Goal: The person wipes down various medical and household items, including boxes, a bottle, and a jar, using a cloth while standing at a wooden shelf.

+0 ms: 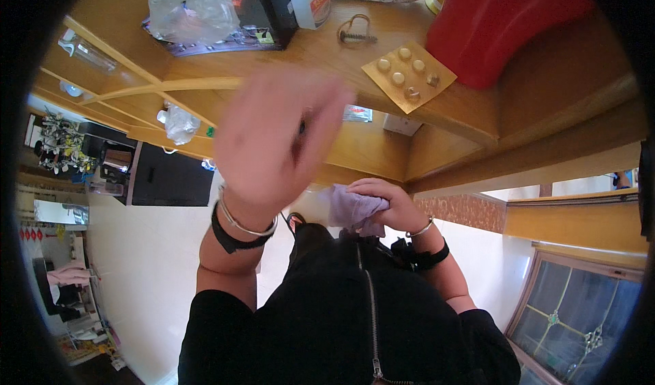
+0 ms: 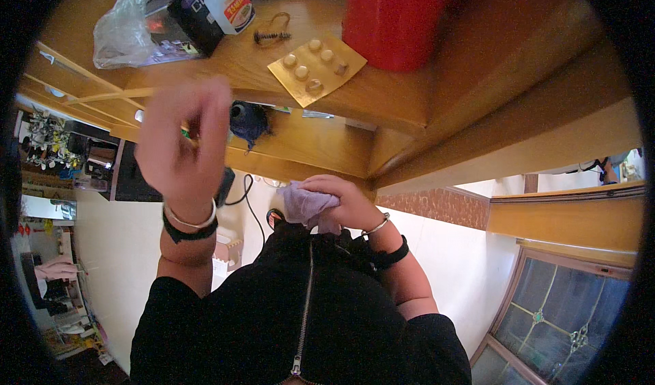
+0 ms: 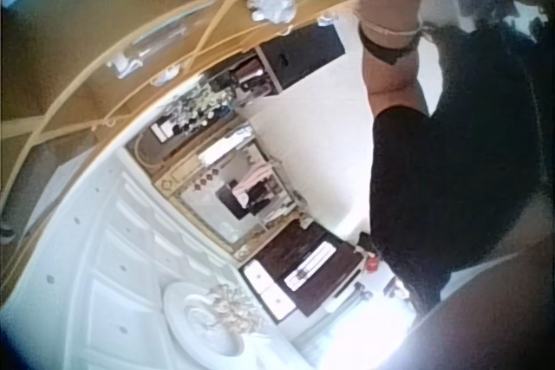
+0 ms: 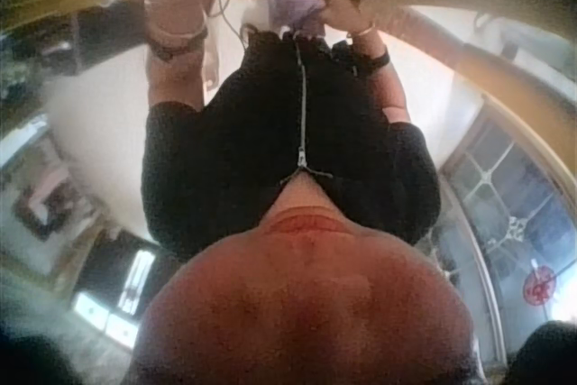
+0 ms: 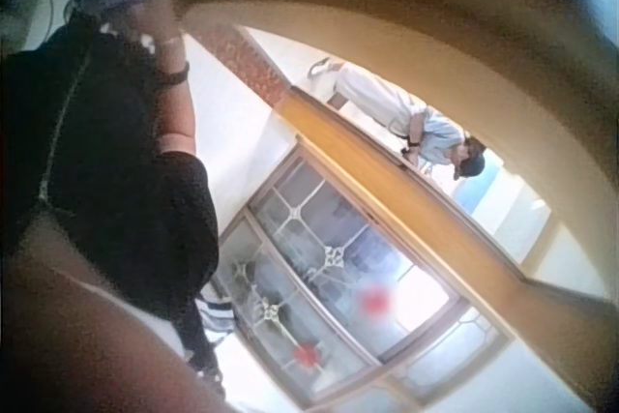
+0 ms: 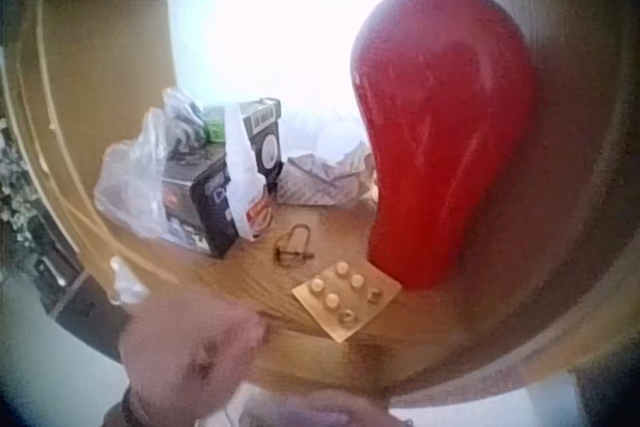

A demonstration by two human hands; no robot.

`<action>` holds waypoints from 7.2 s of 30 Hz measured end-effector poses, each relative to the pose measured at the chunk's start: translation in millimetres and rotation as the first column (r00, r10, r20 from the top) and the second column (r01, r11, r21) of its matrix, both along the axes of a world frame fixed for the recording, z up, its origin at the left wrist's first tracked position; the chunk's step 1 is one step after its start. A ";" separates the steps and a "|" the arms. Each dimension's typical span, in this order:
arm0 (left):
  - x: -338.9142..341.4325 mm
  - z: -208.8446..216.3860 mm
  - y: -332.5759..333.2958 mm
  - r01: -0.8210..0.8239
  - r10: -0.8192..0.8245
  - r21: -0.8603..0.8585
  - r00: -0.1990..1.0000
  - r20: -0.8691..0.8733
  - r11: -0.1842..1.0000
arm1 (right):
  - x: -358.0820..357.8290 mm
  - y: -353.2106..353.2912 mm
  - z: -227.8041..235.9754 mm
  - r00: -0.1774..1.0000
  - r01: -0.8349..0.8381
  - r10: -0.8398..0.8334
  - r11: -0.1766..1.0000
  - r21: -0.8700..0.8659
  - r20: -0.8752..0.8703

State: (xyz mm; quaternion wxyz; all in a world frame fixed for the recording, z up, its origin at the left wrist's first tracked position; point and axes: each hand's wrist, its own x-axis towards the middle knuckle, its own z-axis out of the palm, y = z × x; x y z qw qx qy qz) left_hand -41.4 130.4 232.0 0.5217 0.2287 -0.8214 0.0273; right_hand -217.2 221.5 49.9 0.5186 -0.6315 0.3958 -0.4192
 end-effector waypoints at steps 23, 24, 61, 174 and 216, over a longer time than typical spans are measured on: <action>-80.0 -262.4 -89.3 -0.345 0.113 0.419 0.866 0.487 0.840 | -2.0 23.3 -39.2 0.941 0.339 -0.312 0.888 0.311 -0.133; -80.9 -259.6 -89.1 -0.343 0.120 0.434 0.878 0.463 0.833 | -1.8 23.9 -39.1 0.932 0.362 -0.328 0.871 0.332 -0.154; -22.8 29.0 -5.8 -0.169 0.131 0.210 0.974 0.185 0.963 | 21.7 1.3 -41.4 0.953 0.301 -0.304 0.941 0.156 -0.008; 141.8 -153.7 -56.7 0.357 -0.469 0.483 0.873 0.131 0.799 | 54.2 -104.7 -32.2 0.293 0.899 -0.953 0.304 -0.316 -0.081; 41.7 -170.4 -57.3 0.205 -0.331 0.467 0.921 0.205 0.860 | 38.7 -163.1 -84.8 0.402 0.258 -0.639 0.767 -0.588 -0.656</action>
